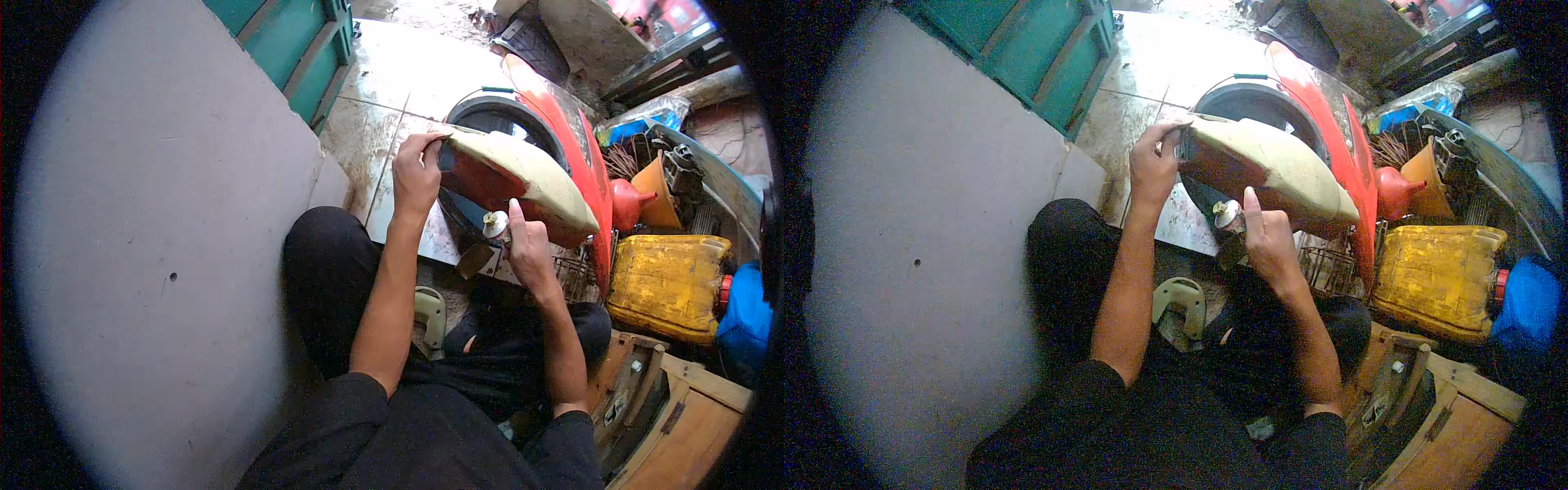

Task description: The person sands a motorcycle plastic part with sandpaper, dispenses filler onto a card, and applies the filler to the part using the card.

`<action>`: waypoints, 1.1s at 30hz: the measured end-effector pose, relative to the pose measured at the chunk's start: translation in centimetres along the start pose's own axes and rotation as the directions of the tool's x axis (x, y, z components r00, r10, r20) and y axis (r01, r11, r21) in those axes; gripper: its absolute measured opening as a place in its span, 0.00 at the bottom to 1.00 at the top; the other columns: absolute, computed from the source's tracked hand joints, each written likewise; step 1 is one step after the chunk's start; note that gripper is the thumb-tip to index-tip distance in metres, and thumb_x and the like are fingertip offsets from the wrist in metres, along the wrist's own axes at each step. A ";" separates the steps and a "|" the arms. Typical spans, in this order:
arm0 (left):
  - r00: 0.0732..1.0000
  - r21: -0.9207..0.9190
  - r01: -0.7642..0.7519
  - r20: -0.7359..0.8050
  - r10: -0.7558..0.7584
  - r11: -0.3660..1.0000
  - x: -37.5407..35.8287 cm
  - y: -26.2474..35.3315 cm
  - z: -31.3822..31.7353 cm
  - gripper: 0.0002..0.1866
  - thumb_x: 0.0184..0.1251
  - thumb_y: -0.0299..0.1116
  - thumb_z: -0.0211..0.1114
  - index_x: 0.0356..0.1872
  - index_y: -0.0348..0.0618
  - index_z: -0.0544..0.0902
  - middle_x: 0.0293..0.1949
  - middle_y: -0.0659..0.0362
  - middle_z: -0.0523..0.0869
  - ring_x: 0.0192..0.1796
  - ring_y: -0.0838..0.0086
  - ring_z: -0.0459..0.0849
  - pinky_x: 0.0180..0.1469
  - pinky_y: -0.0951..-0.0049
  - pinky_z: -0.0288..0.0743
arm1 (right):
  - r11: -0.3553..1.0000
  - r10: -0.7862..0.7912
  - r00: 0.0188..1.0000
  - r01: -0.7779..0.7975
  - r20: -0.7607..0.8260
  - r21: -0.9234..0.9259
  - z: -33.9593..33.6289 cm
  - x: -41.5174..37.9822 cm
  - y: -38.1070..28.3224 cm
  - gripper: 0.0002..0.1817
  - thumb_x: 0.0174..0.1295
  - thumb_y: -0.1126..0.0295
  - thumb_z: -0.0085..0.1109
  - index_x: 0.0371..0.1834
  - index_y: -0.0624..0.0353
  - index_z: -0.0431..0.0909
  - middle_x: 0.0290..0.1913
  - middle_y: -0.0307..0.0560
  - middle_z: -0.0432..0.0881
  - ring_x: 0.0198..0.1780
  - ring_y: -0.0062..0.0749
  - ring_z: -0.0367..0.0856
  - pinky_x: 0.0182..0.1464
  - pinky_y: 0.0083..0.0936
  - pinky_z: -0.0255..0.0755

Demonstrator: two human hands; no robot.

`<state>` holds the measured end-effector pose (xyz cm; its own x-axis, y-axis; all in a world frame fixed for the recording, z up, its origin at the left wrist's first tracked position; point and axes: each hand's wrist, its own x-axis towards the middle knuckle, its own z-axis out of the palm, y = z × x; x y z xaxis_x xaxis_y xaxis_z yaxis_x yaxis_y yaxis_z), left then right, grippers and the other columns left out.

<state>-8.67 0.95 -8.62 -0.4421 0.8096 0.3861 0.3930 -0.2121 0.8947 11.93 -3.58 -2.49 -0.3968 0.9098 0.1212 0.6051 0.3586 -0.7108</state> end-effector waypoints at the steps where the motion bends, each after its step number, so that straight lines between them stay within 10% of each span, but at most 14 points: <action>1: 1.000 -0.006 0.021 0.009 -0.021 1.000 0.0 -0.1 0.0 0.09 0.65 0.23 0.59 0.43 0.39 0.83 0.40 0.51 0.87 0.43 0.65 0.86 0.45 0.70 0.77 | 1.000 0.000 1.000 0.000 -0.001 0.001 0.0 0.0 0.2 0.20 0.74 0.62 0.38 0.43 0.69 0.77 0.17 0.65 0.68 0.16 0.50 0.68 0.24 0.43 0.58; 8: 0.998 -0.011 0.066 0.027 -0.065 0.998 -0.4 -0.2 0.1 0.09 0.66 0.24 0.58 0.44 0.38 0.82 0.39 0.51 0.87 0.42 0.67 0.86 0.45 0.71 0.77 | 0.999 -0.028 0.999 0.030 0.038 -0.046 0.1 -0.3 1.1 0.18 0.74 0.66 0.38 0.56 0.63 0.74 0.18 0.64 0.69 0.18 0.53 0.71 0.24 0.45 0.58; 13: 0.908 -0.180 0.346 0.309 -0.281 0.921 -2.1 2.6 -0.7 0.08 0.65 0.22 0.56 0.40 0.35 0.82 0.34 0.50 0.85 0.37 0.66 0.83 0.41 0.72 0.74 | 0.999 0.042 0.993 -0.043 0.115 0.001 -0.1 -0.3 0.7 0.18 0.73 0.68 0.38 0.61 0.63 0.70 0.17 0.63 0.70 0.18 0.52 0.71 0.23 0.44 0.58; 19: 0.962 -0.237 0.256 0.153 -0.224 0.937 -2.1 2.3 -1.3 0.09 0.66 0.26 0.59 0.42 0.34 0.83 0.32 0.53 0.86 0.35 0.74 0.82 0.41 0.75 0.73 | 0.992 -0.095 0.995 0.098 0.037 -0.074 0.2 -0.7 1.6 0.19 0.73 0.70 0.37 0.62 0.64 0.69 0.17 0.63 0.69 0.18 0.52 0.71 0.23 0.44 0.59; 28: 0.911 -0.110 0.390 -0.096 -0.401 0.914 -1.4 3.3 -0.2 0.11 0.66 0.28 0.60 0.42 0.31 0.84 0.36 0.48 0.88 0.38 0.67 0.87 0.41 0.71 0.77 | 0.996 0.082 0.996 -0.081 -0.027 0.028 -0.5 -0.1 -1.1 0.31 0.75 0.57 0.37 0.20 0.74 0.71 0.15 0.64 0.67 0.15 0.49 0.67 0.24 0.45 0.58; 33: 0.951 -0.057 0.273 -0.136 -0.278 0.960 -1.3 2.9 0.7 0.10 0.65 0.27 0.60 0.42 0.31 0.85 0.36 0.46 0.87 0.39 0.60 0.86 0.44 0.67 0.77 | 0.991 0.117 0.992 -0.120 0.040 0.065 -0.6 -0.2 -0.1 0.24 0.74 0.62 0.39 0.31 0.73 0.76 0.15 0.63 0.68 0.16 0.49 0.68 0.23 0.44 0.57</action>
<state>-6.43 -0.34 -6.64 -0.6395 0.7542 0.1490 0.2106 -0.0145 0.9775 12.36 -3.67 -2.09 -0.3504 0.9366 0.0095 0.6022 0.2331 -0.7635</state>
